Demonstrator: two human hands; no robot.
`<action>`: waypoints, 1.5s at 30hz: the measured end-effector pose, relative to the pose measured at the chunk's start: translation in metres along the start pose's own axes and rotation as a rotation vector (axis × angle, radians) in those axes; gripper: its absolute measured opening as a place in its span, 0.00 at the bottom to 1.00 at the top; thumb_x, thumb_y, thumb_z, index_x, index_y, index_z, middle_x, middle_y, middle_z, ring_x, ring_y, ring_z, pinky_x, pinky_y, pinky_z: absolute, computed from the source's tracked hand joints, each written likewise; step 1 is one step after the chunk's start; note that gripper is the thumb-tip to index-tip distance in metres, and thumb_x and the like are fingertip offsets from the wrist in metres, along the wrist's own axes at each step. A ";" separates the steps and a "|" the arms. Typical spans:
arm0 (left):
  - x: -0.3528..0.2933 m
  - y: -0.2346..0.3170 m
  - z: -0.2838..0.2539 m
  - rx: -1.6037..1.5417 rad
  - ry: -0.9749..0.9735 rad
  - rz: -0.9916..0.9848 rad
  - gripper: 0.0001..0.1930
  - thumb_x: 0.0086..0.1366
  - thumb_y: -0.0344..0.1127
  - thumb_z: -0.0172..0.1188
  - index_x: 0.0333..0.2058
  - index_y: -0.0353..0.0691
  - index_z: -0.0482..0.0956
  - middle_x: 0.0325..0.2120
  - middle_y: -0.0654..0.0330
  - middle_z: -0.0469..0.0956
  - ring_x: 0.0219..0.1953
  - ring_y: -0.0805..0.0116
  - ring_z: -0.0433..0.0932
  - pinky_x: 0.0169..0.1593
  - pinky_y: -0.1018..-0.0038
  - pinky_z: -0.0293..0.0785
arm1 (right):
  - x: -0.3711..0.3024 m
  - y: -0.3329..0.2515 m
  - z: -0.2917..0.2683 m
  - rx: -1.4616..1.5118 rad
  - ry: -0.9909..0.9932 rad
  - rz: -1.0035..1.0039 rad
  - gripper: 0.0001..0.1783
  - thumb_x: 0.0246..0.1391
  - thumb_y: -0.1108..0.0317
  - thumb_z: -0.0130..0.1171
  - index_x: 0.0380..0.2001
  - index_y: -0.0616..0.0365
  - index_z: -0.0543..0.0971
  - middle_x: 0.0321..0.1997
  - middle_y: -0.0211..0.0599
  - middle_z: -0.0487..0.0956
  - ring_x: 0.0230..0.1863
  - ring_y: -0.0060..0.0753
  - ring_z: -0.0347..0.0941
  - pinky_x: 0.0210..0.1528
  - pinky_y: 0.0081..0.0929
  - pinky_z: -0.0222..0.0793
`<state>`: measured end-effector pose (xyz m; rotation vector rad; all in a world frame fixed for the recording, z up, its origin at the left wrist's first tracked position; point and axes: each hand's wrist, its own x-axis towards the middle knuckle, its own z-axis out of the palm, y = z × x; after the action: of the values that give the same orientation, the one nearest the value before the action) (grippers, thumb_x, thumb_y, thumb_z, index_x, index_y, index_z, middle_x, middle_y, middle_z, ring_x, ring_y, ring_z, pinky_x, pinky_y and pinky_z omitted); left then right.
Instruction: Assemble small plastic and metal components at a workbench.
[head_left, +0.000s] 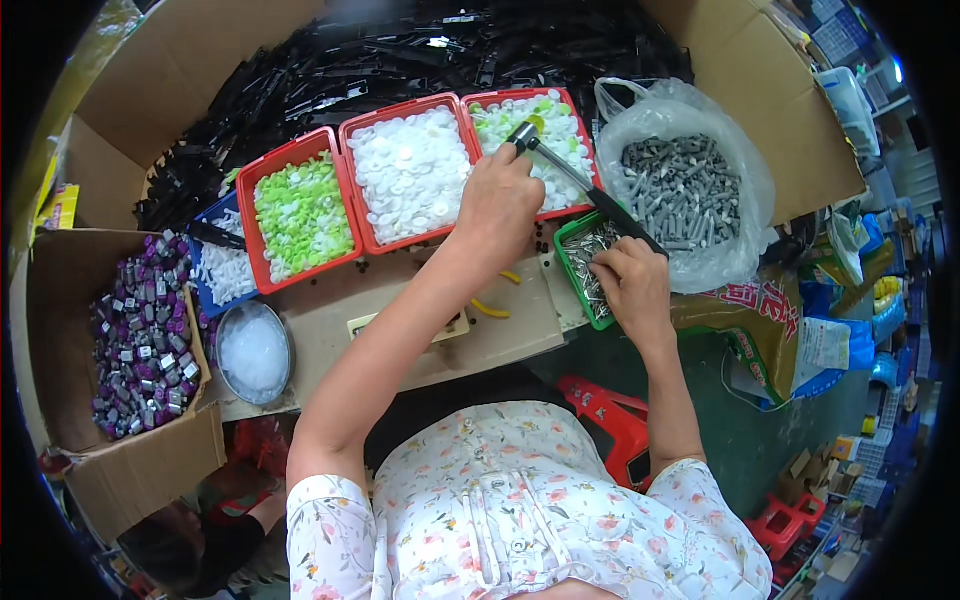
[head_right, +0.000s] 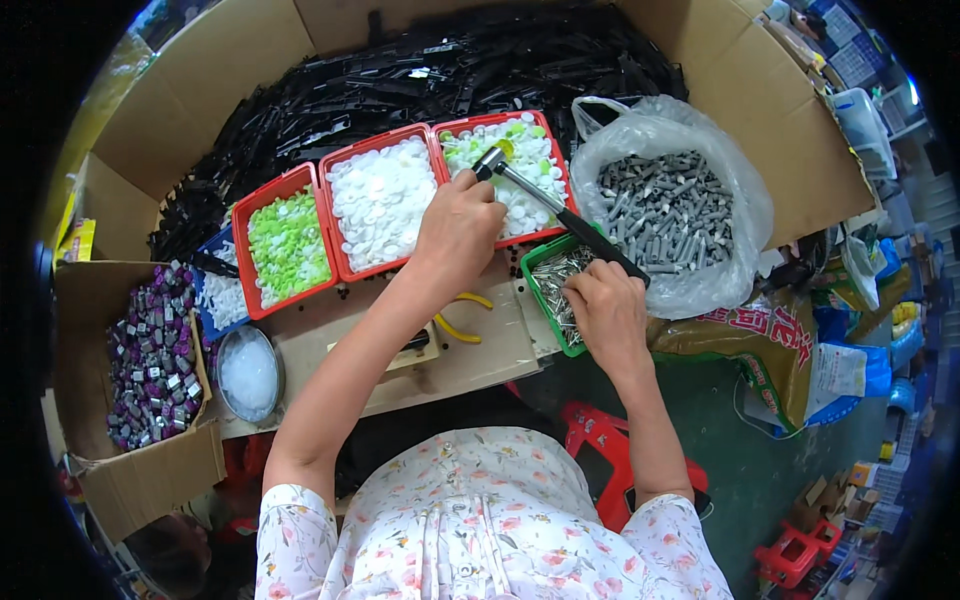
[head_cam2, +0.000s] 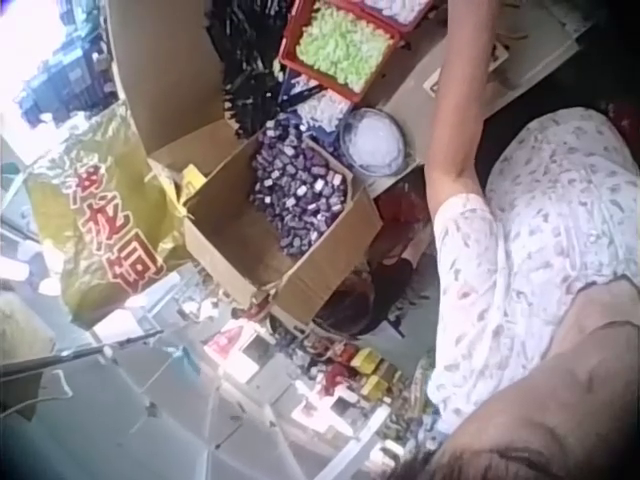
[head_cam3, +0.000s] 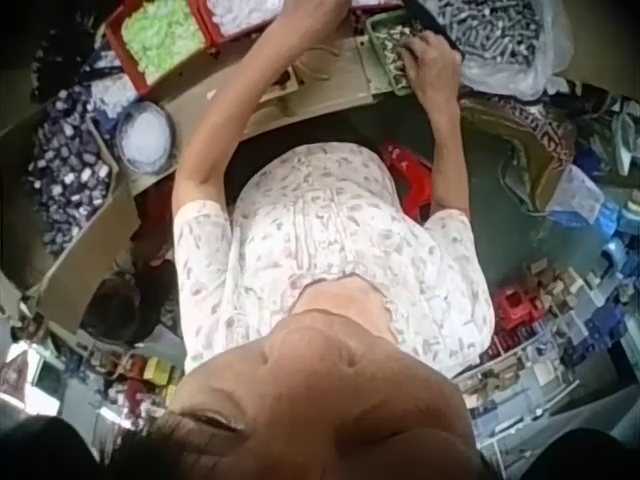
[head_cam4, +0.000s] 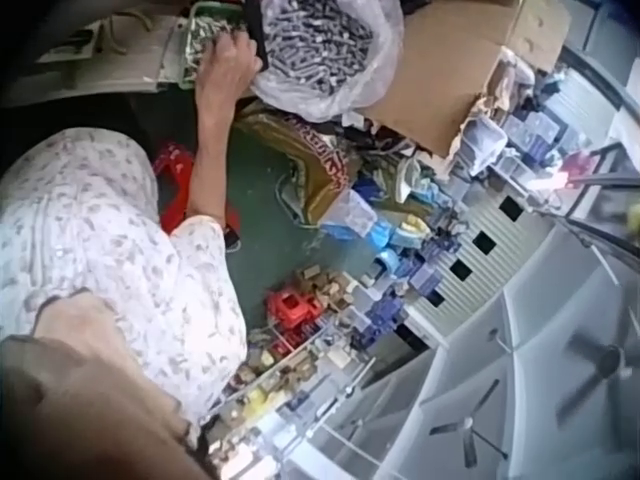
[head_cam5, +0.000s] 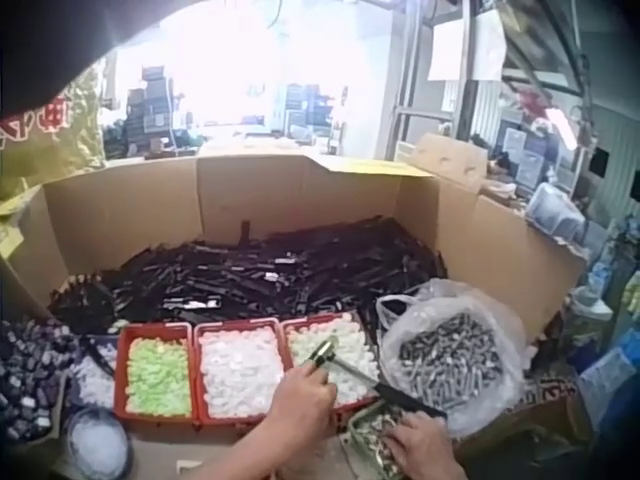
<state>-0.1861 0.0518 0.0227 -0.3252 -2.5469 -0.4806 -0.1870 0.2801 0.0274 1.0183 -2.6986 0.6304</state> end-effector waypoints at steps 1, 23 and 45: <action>0.002 0.000 0.002 0.074 -0.024 0.018 0.02 0.42 0.24 0.63 0.19 0.38 0.81 0.28 0.56 0.78 0.40 0.59 0.75 0.41 0.67 0.71 | -0.002 0.001 0.000 0.019 -0.022 0.034 0.03 0.47 0.71 0.67 0.26 0.56 0.82 0.28 0.33 0.75 0.37 0.40 0.73 0.36 0.40 0.61; -0.070 0.026 -0.048 -1.022 0.110 -0.701 0.06 0.62 0.26 0.66 0.35 0.28 0.84 0.27 0.64 0.83 0.29 0.82 0.77 0.31 0.83 0.72 | 0.032 -0.078 0.004 0.526 0.119 -0.015 0.06 0.50 0.80 0.65 0.33 0.66 0.80 0.31 0.42 0.80 0.31 0.36 0.78 0.34 0.28 0.71; -0.117 0.031 -0.071 -0.442 0.346 -0.269 0.10 0.53 0.18 0.67 0.35 0.33 0.84 0.30 0.54 0.82 0.31 0.63 0.83 0.35 0.74 0.78 | 0.023 -0.105 0.013 0.850 -0.253 0.163 0.05 0.53 0.75 0.65 0.28 0.66 0.80 0.27 0.32 0.81 0.30 0.21 0.74 0.36 0.22 0.68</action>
<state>-0.0465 0.0361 0.0257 -0.0431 -2.1366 -1.1060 -0.1341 0.1898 0.0570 1.0797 -2.7521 1.8953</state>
